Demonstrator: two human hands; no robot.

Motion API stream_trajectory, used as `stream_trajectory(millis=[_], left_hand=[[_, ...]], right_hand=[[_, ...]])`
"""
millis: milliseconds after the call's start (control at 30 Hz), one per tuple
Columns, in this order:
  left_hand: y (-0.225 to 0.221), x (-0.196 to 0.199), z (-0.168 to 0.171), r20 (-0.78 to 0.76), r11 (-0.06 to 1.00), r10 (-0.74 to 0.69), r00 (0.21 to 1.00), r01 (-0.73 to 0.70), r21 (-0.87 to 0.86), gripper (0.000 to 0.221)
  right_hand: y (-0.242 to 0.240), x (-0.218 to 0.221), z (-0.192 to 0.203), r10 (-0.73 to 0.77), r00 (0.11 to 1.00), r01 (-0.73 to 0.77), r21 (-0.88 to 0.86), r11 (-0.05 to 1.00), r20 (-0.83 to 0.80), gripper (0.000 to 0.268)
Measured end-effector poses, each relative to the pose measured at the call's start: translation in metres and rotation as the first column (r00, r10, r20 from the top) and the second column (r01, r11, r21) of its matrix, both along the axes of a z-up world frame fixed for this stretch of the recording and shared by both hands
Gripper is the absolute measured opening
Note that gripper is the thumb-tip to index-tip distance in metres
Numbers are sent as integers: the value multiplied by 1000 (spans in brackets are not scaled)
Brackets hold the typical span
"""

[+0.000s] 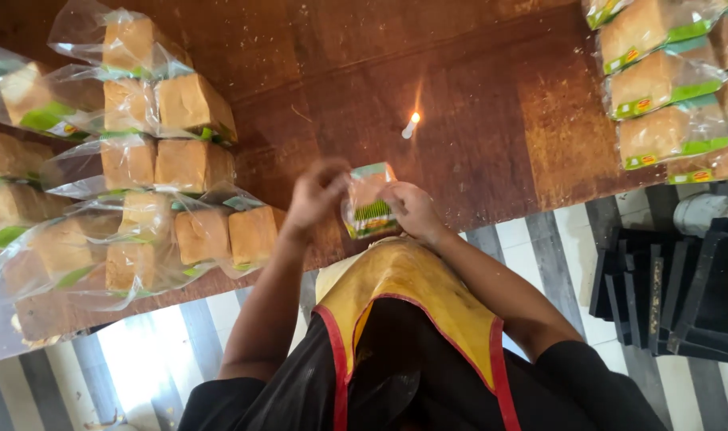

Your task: The person places loaves of bread into plastic bags and seals each bag by passing its opening near a candle flame.

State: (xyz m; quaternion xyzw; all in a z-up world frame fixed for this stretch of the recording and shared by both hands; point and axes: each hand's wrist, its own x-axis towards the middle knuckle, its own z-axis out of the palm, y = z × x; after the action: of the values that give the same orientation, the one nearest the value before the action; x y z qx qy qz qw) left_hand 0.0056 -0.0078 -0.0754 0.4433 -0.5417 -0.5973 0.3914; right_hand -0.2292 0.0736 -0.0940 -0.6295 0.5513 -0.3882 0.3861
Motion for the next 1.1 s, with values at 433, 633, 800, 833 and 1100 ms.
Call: stream_trajectory(millis=[433, 633, 800, 833, 1100], left_hand=[[-21, -99, -42, 144, 985, -134, 980, 116, 127, 33], [-43, -124, -23, 265, 973, -76, 961, 14, 230, 37], [-49, -128, -42, 188, 945, -11, 982, -52, 324, 39], [-53, -128, -41, 191, 949, -18, 981, -44, 313, 39], [-64, -135, -47, 144, 925, 19, 989, -72, 373, 38]], right_hand=[[-38, -55, -4, -398, 908, 416, 183, 891, -127, 42], [-68, -71, -32, -453, 868, 492, 236, 838, -202, 50], [-81, -73, -40, -472, 852, 516, 210, 831, -227, 49], [-83, -72, -38, -482, 848, 523, 202, 828, -219, 49], [-89, -79, -51, -479, 864, 503, 255, 826, -156, 45]])
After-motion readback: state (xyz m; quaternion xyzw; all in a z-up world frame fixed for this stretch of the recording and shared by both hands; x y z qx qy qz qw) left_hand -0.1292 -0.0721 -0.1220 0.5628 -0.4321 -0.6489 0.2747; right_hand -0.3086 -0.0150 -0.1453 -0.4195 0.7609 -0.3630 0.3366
